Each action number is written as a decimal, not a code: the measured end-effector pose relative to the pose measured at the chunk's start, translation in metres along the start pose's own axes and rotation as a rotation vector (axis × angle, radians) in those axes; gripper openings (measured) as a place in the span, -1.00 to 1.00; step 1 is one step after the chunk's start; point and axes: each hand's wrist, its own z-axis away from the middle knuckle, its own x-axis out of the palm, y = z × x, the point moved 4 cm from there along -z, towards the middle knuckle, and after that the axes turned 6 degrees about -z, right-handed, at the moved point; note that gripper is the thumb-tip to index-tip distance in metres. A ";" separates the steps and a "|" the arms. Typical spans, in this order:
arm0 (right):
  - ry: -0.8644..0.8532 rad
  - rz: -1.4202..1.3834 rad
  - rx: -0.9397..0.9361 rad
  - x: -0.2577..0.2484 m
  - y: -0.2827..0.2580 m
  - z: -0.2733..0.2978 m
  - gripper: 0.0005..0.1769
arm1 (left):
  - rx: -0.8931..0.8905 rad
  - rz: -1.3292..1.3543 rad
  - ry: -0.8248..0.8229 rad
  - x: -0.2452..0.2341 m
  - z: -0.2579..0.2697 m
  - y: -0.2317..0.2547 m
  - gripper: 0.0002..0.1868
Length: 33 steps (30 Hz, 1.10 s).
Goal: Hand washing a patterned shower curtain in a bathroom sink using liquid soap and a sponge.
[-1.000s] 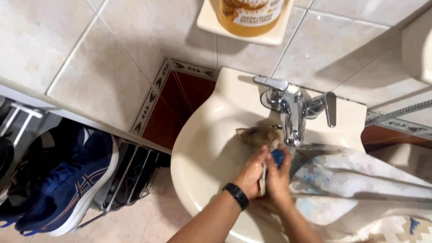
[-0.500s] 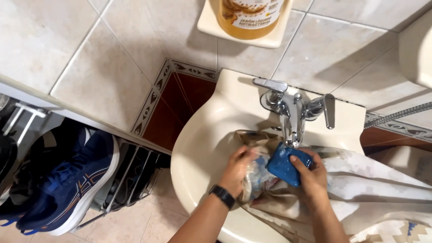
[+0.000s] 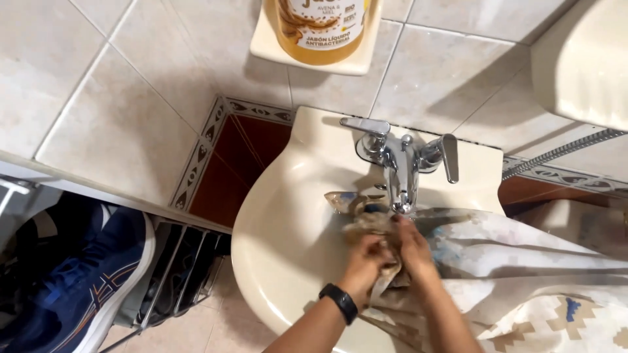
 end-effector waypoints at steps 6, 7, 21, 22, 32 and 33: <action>-0.094 0.924 -0.404 -0.005 -0.131 0.017 -0.50 | 0.256 -0.806 0.596 -0.037 0.042 0.154 -0.87; -0.042 0.978 -0.438 -0.003 -0.160 0.027 -0.45 | 0.374 -1.027 0.683 -0.029 0.060 0.190 -0.83; -0.219 1.839 -0.139 0.017 -0.258 -0.055 -0.59 | 0.243 -2.148 0.032 0.001 -0.018 0.112 -0.21; -0.206 1.980 -0.142 0.024 -0.269 -0.050 -0.62 | 0.091 -2.139 -0.091 0.004 -0.014 0.117 -0.20; 0.015 1.291 -0.962 -0.005 -0.246 0.012 -0.45 | 0.292 -1.816 -0.156 0.039 0.057 0.177 -0.17; 0.087 1.210 -0.864 -0.013 -0.243 0.027 -0.49 | 0.305 -1.727 -0.192 0.048 0.066 0.179 -0.16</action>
